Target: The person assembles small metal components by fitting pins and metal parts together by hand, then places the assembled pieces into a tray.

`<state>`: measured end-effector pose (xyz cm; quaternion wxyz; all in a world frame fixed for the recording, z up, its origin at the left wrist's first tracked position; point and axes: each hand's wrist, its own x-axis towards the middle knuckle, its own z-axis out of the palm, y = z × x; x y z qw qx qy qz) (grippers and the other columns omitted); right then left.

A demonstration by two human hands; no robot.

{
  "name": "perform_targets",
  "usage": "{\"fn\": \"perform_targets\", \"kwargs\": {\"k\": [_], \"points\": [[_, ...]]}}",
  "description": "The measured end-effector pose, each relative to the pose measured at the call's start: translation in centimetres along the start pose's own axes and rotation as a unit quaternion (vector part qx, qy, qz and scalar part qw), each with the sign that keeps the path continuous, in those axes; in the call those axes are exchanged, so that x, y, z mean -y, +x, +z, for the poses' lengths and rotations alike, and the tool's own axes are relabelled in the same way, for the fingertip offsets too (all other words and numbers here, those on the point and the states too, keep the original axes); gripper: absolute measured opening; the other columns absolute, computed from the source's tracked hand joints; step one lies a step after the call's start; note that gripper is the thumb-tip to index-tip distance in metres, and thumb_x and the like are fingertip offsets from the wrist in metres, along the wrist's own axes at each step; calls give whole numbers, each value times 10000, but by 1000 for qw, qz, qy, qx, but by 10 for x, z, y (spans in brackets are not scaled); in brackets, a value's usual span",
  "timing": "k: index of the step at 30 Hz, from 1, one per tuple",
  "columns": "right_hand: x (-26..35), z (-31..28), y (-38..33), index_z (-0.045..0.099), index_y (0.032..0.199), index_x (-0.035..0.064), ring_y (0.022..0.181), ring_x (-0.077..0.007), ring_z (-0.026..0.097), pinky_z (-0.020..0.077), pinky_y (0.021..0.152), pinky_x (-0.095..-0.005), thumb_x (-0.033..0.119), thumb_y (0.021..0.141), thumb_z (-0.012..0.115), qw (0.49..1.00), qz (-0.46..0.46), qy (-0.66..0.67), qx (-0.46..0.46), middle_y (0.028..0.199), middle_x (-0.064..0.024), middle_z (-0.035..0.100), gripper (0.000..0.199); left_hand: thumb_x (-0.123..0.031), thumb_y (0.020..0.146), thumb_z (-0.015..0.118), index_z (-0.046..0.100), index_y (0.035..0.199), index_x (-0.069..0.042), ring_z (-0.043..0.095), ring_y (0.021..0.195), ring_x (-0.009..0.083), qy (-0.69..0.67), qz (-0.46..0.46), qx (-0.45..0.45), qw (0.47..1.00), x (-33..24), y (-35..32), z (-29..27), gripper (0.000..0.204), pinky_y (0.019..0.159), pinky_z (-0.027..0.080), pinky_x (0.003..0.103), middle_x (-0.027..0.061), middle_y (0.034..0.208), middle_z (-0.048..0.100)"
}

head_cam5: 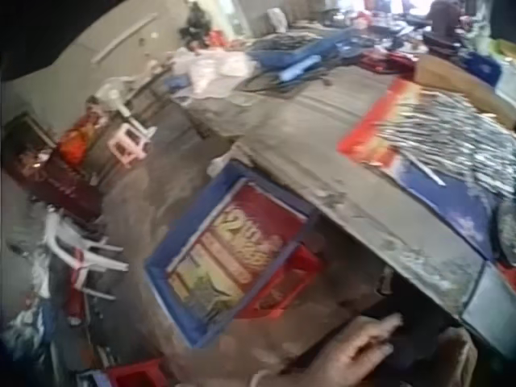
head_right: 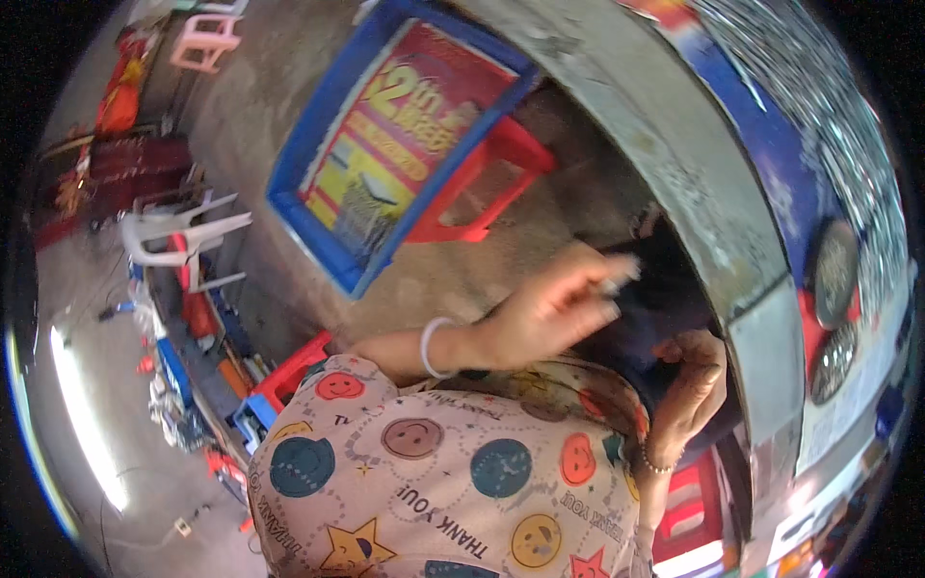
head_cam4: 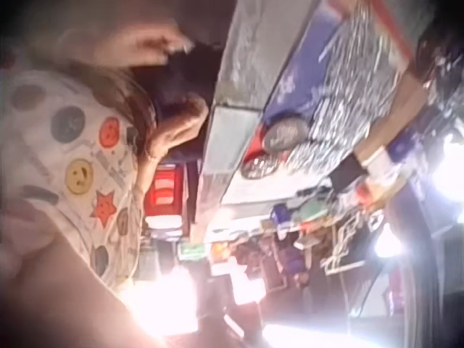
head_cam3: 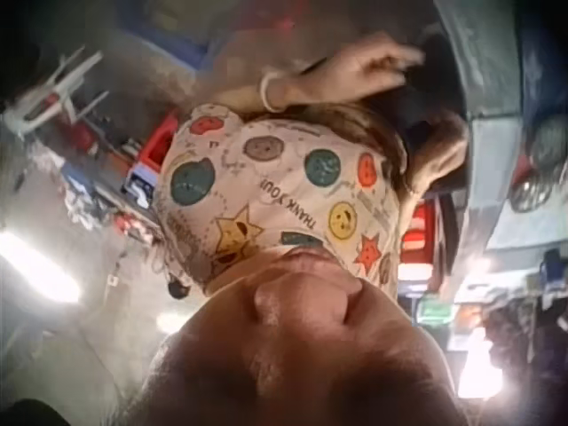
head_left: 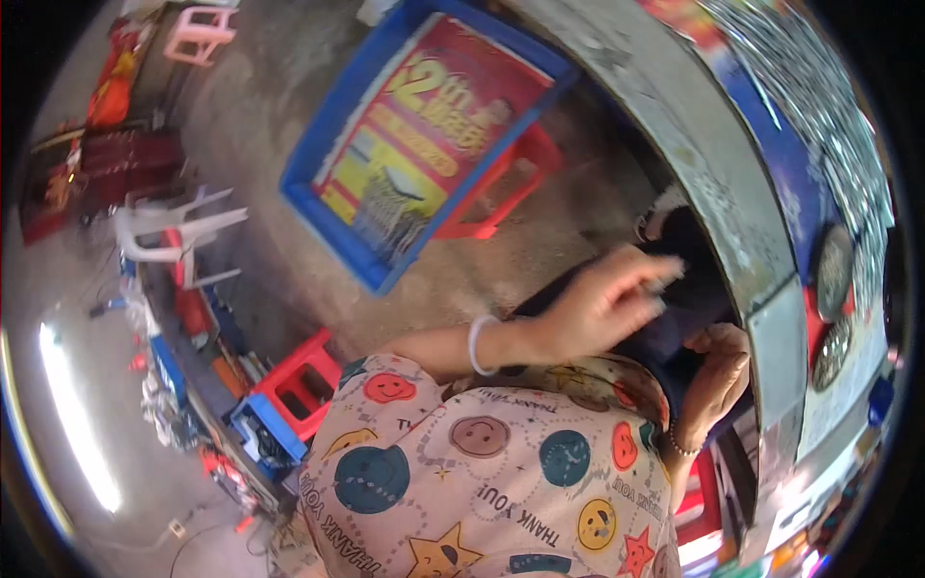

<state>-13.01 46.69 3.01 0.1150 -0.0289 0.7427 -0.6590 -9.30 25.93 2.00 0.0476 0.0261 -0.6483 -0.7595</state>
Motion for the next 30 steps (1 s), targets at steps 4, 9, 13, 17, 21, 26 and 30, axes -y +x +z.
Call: {"fn": "perform_targets", "kwargs": {"k": [4, 9, 13, 17, 21, 26, 30], "points": [[15, 31, 10, 545, 950, -55, 779, -184, 569, 446, 727, -297, 446, 1009, 340, 980, -42, -164, 105, 845, -107, 555, 545, -76, 907, 570, 593, 1171, -32, 598, 822, 146, 189, -61, -230, 953, -9, -31, -125, 269, 730, 487, 289, 67, 921, 633], [28, 70, 26, 547, 951, -65, 815, -267, 605, 474, 723, -333, 212, 987, 450, 951, -99, -158, 245, 912, -163, 556, 296, -41, 900, 513, 611, 1139, -31, 621, 640, 195, 431, -119, -315, 837, -5, -81, -272, 258, 624, 497, 311, 88, 735, 632], [41, 88, 32, 547, 949, -50, 783, -347, 594, 487, 705, -362, 185, 956, 505, 911, -153, -219, 314, 919, -198, 559, 239, -44, 891, 545, 624, 1077, -39, 641, 694, 221, 638, -41, -258, 724, 28, -109, -357, 202, 655, 502, 303, 138, 828, 645], [32, 85, 31, 563, 918, -15, 811, -364, 596, 483, 700, -401, 89, 834, 634, 880, -146, -283, 351, 920, -166, 582, 151, -42, 846, 593, 620, 993, -33, 659, 757, 210, 583, -207, -247, 746, 32, -115, -372, 150, 688, 498, 301, 110, 829, 670], [25, 77, 26, 567, 921, -10, 813, -357, 595, 484, 708, -400, 78, 819, 646, 876, -143, -290, 358, 920, -161, 584, 155, -62, 803, 629, 646, 976, -42, 673, 787, 275, 524, -227, -218, 791, 31, -116, -373, 175, 714, 511, 339, 166, 851, 681], [26, 67, 28, 574, 911, 5, 806, -342, 586, 479, 701, -403, 77, 792, 665, 869, -183, -301, 349, 904, -150, 576, 166, -105, 830, 607, 673, 992, -59, 665, 853, 312, 565, -230, -183, 771, 24, -115, -373, 181, 770, 512, 364, 160, 913, 684], [25, 52, 29, 570, 890, 20, 804, -336, 584, 478, 704, -406, 106, 784, 671, 864, -195, -310, 345, 891, -142, 570, 170, -85, 842, 562, 658, 1017, -41, 614, 949, 354, 671, -184, -154, 701, -6, -93, -330, 205, 814, 490, 399, 181, 1016, 636]]}}
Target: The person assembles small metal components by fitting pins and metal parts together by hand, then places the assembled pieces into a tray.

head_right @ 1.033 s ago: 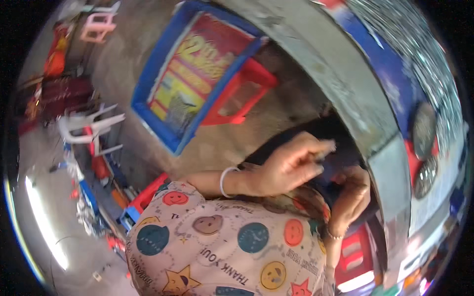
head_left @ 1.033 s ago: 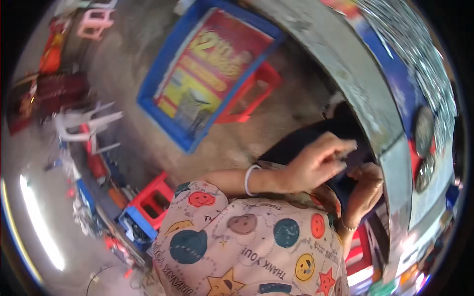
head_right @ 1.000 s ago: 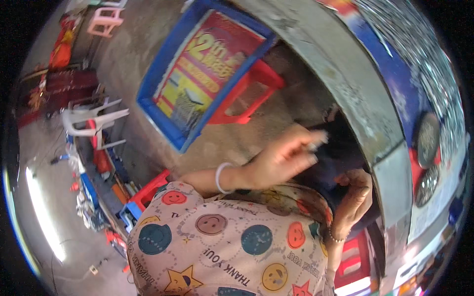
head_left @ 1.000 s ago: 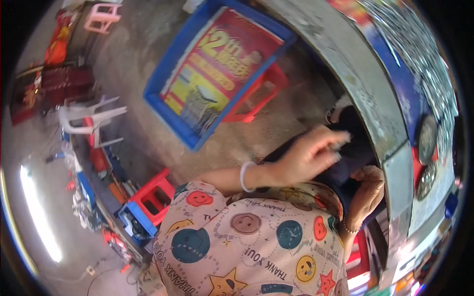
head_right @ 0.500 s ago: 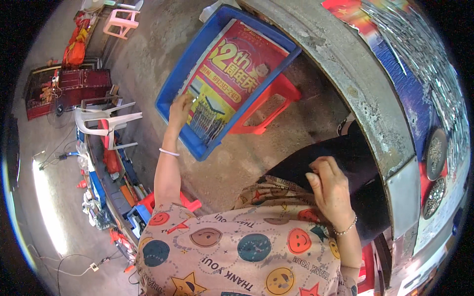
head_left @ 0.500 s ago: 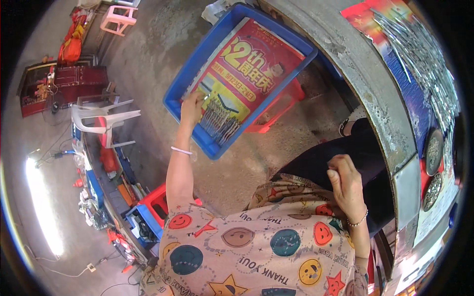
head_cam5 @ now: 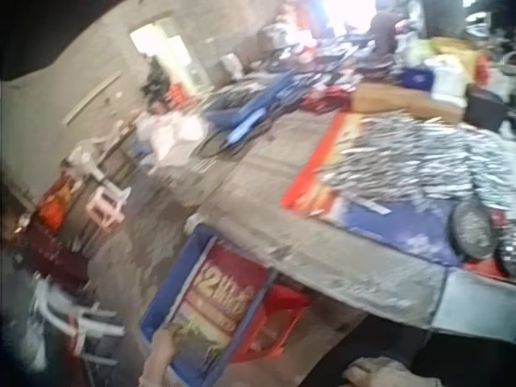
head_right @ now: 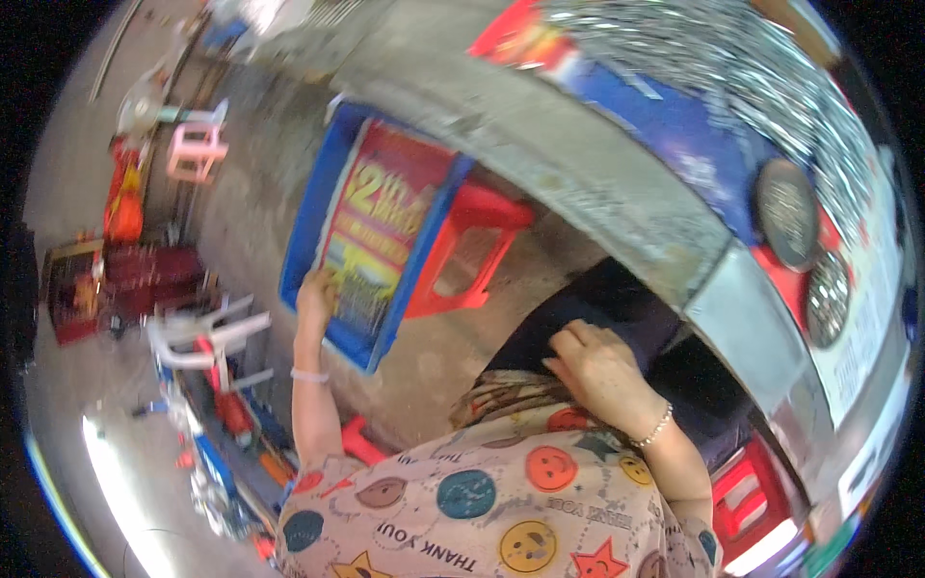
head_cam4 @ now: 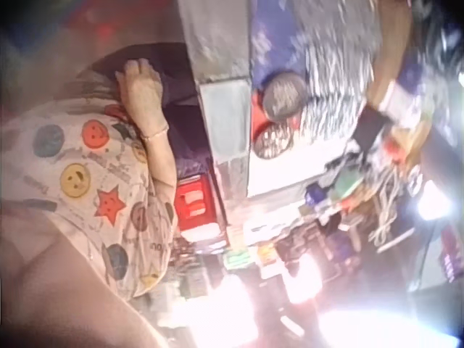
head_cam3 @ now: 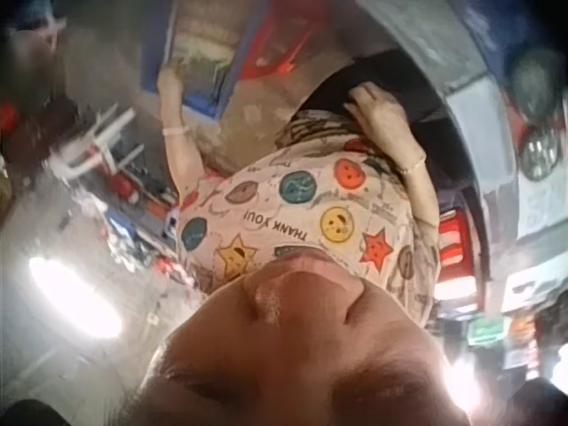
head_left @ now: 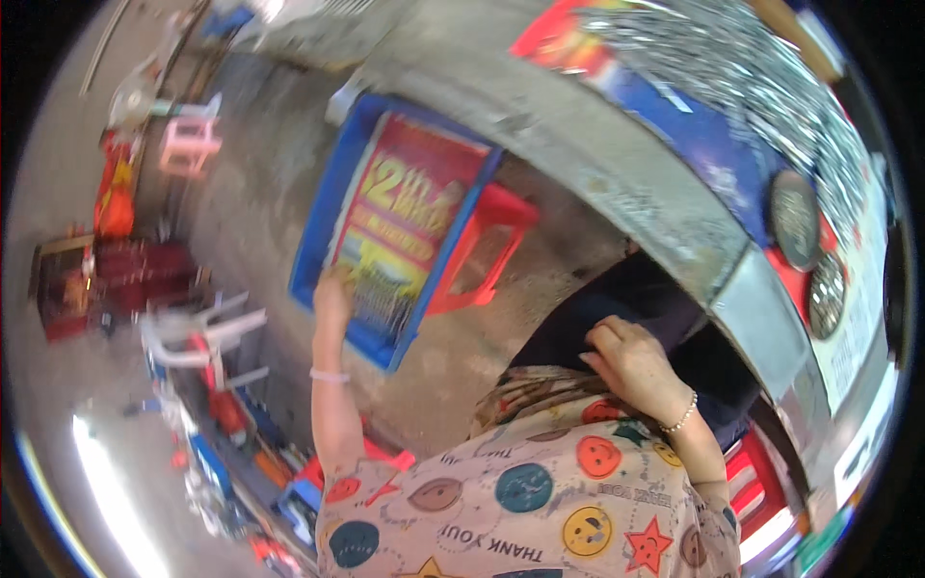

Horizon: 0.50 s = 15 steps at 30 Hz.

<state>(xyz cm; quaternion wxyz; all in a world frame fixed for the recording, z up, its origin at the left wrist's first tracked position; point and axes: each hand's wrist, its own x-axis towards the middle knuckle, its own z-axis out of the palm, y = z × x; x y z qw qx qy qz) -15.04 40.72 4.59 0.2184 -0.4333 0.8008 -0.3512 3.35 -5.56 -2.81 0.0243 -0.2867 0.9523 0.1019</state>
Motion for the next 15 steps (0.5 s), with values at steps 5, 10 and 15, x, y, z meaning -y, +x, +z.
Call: {"fn": "perform_targets", "kwargs": {"k": [5, 10, 15], "points": [[-6, -28, -22, 556, 866, 31, 726, -304, 570, 460, 659, -390, 120, 800, 660, 996, -29, 17, -77, 823, -119, 552, 152, -25, 849, 571, 630, 1007, -2, 605, 932, 346, -90, 199, -66, 974, -171, 18, -68, 171, 810, 481, 387, 169, 1003, 618], [-5, -64, -61, 576, 888, 9, 730, -305, 578, 470, 646, -375, 42, 748, 691, 975, 1, 26, -220, 855, -128, 588, 184, 22, 817, 621, 630, 1012, -16, 619, 892, 316, -237, 457, -58, 856, -335, 43, -82, 199, 760, 501, 374, 154, 991, 610], [-21, -76, -113, 583, 880, -11, 705, -299, 604, 494, 628, -348, -73, 721, 646, 910, 87, -44, -404, 819, -152, 610, 182, -11, 798, 656, 638, 1031, -61, 584, 820, 309, -251, 542, -71, 799, -435, 124, -51, 239, 708, 481, 380, 125, 932, 566]]}}
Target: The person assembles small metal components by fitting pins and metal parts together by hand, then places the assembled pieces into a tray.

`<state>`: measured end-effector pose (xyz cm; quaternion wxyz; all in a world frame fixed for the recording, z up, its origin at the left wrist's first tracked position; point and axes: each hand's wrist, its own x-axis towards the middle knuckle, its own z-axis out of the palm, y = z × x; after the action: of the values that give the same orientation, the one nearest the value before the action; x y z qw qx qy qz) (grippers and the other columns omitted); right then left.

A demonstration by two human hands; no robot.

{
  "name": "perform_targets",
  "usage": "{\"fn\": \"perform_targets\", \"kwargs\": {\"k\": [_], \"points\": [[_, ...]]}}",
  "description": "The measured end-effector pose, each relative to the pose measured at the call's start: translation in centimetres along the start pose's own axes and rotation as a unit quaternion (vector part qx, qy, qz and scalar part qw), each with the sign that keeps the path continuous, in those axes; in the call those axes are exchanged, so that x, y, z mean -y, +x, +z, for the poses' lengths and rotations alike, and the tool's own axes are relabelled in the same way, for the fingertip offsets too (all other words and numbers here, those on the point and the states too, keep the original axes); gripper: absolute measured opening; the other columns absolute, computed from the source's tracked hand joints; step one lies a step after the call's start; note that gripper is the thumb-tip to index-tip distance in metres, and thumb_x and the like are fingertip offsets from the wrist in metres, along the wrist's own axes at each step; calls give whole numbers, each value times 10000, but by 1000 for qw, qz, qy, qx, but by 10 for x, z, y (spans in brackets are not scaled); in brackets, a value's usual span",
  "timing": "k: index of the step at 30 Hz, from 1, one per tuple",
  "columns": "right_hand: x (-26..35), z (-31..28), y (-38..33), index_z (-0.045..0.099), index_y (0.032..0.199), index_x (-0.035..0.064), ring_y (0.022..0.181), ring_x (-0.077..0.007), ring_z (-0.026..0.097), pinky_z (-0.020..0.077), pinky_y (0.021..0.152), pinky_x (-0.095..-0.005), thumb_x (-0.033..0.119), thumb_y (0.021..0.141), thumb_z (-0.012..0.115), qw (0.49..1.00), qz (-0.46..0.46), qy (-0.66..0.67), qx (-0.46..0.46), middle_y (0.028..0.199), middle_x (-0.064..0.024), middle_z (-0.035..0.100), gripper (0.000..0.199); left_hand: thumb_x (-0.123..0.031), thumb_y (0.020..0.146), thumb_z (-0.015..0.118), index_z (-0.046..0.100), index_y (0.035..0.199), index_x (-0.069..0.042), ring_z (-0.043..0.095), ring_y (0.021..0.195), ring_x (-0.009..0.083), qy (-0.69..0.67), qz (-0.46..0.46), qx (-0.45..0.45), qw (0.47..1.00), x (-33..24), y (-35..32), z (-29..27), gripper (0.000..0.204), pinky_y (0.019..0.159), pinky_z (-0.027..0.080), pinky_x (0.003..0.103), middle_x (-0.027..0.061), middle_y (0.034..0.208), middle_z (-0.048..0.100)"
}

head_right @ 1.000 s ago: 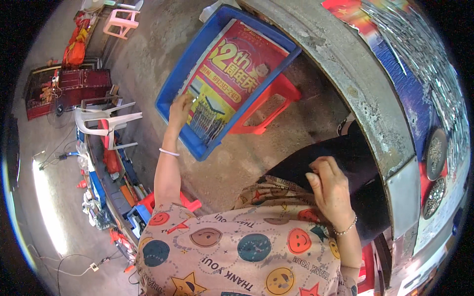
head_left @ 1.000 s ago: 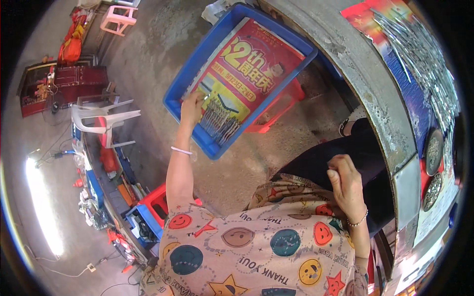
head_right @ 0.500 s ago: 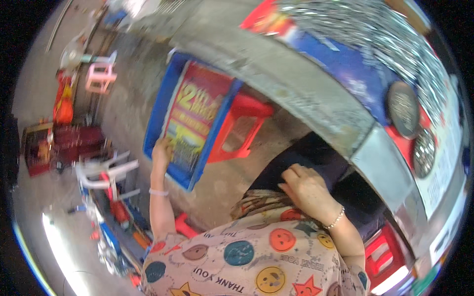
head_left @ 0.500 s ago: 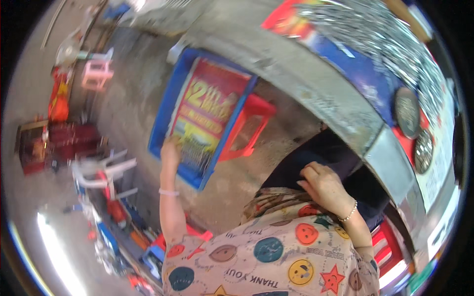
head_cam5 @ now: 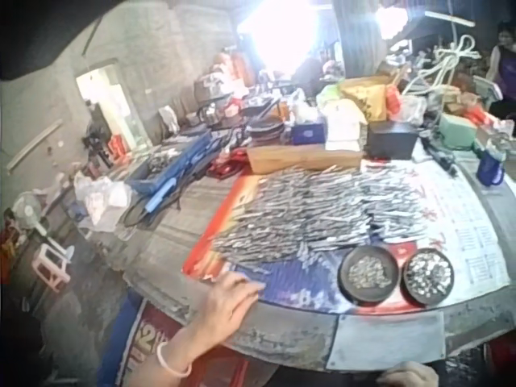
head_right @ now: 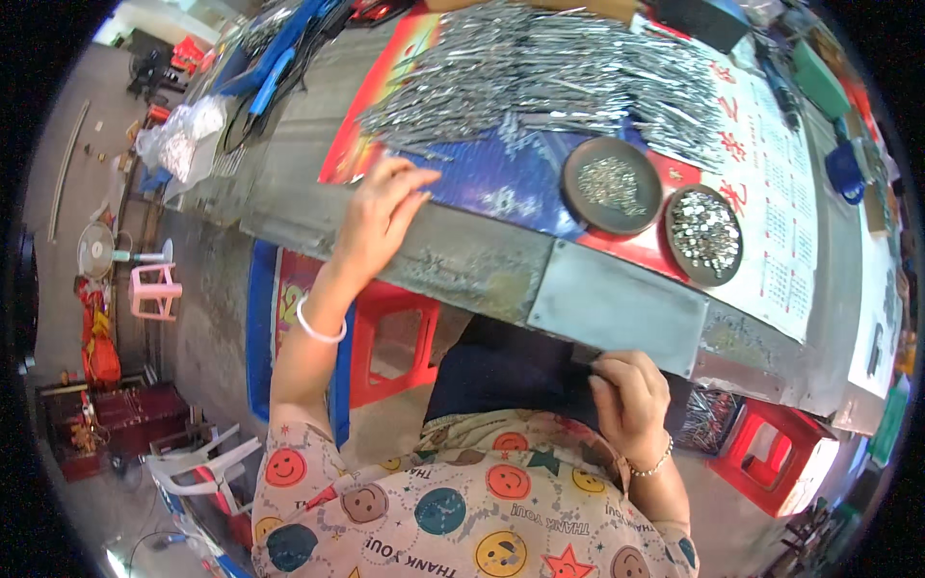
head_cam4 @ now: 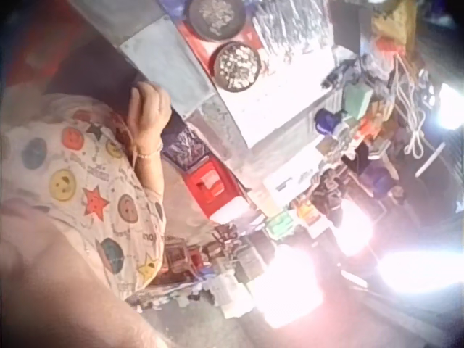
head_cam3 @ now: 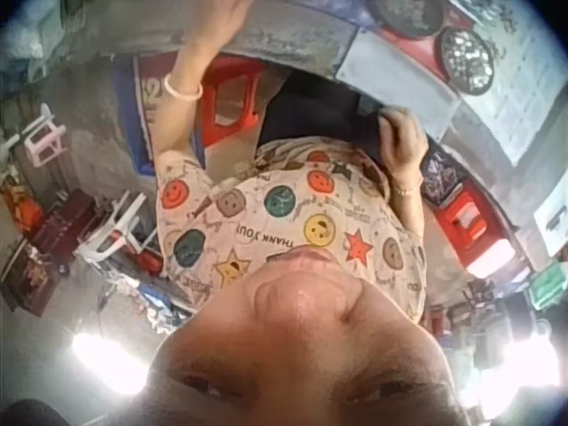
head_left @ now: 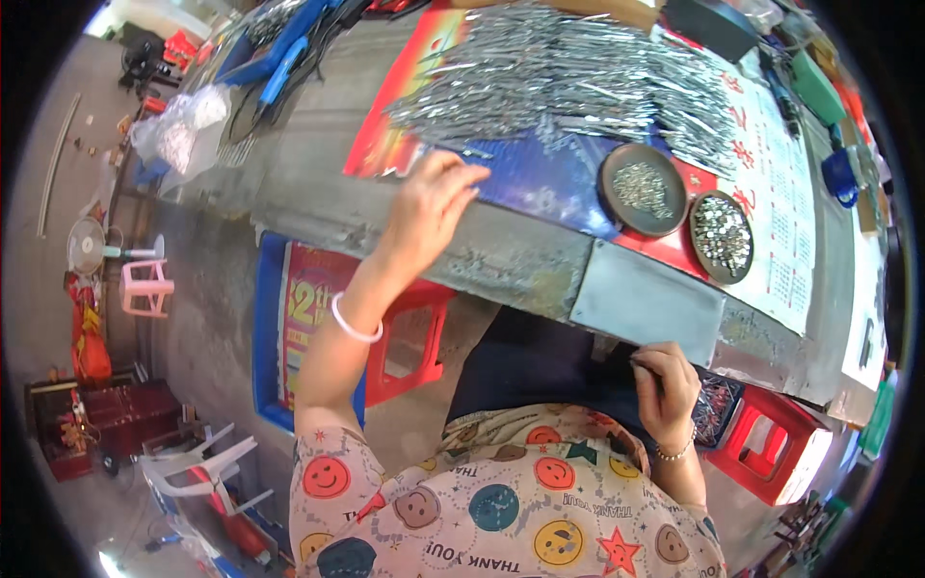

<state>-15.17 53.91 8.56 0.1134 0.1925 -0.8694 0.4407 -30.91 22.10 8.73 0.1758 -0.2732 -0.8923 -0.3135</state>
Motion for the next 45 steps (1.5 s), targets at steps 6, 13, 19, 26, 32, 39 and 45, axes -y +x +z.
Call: {"fn": "perform_targets", "kwargs": {"k": [6, 13, 19, 26, 32, 39, 45], "points": [[-25, -28, -42, 590, 856, -11, 670, -224, 591, 476, 605, -296, -53, 804, 520, 987, 53, -26, -147, 769, -131, 606, 97, -75, 777, 685, 632, 939, -61, 558, 880, 312, 84, 24, 48, 995, 41, 43, 37, 171, 775, 449, 405, 118, 935, 557], [-41, -6, -39, 594, 865, 34, 646, -242, 599, 471, 562, -329, 19, 728, 694, 982, -41, 2, -187, 787, -89, 616, 170, -42, 817, 613, 529, 885, -40, 515, 923, 333, 185, 30, 54, 981, 34, 18, 23, 108, 790, 392, 419, 137, 915, 533], [-25, -34, -44, 568, 888, -2, 741, -143, 606, 485, 641, -276, 68, 916, 528, 934, 159, 283, -147, 842, -80, 595, 85, -29, 931, 485, 503, 913, -5, 533, 859, 228, -37, -65, -41, 996, 36, 13, 29, 35, 808, 429, 339, 98, 882, 540], [-49, -85, -7, 548, 964, 11, 609, -38, 508, 399, 499, -182, 119, 952, 531, 887, 279, 277, -240, 774, -9, 585, 110, -29, 935, 504, 487, 962, -44, 460, 650, 67, -367, -219, -10, 904, -92, -21, 25, 35, 590, 397, 192, 50, 832, 556], [-76, -111, 46, 578, 947, 26, 845, -348, 584, 472, 735, -380, 109, 850, 605, 981, 126, -97, -110, 919, -158, 597, 131, 26, 875, 600, 572, 943, 23, 485, 652, 54, -453, -236, 154, 846, -150, -80, 44, 74, 556, 383, 175, 66, 842, 582], [-106, -101, 85, 555, 971, 59, 918, -308, 567, 411, 829, -425, 165, 821, 617, 933, 99, -345, 26, 955, -127, 569, 194, -49, 880, 643, 583, 963, 24, 514, 622, 18, -522, -312, 155, 779, -174, -126, 53, 126, 540, 395, 156, 23, 793, 601], [-110, -99, 93, 550, 884, 58, 825, -301, 594, 405, 751, -432, 127, 815, 582, 915, 110, -384, 56, 856, -121, 582, 102, -53, 921, 582, 586, 986, 38, 525, 598, 27, -574, -314, 166, 738, -186, -120, 53, 113, 549, 422, 164, 23, 752, 619]]}}
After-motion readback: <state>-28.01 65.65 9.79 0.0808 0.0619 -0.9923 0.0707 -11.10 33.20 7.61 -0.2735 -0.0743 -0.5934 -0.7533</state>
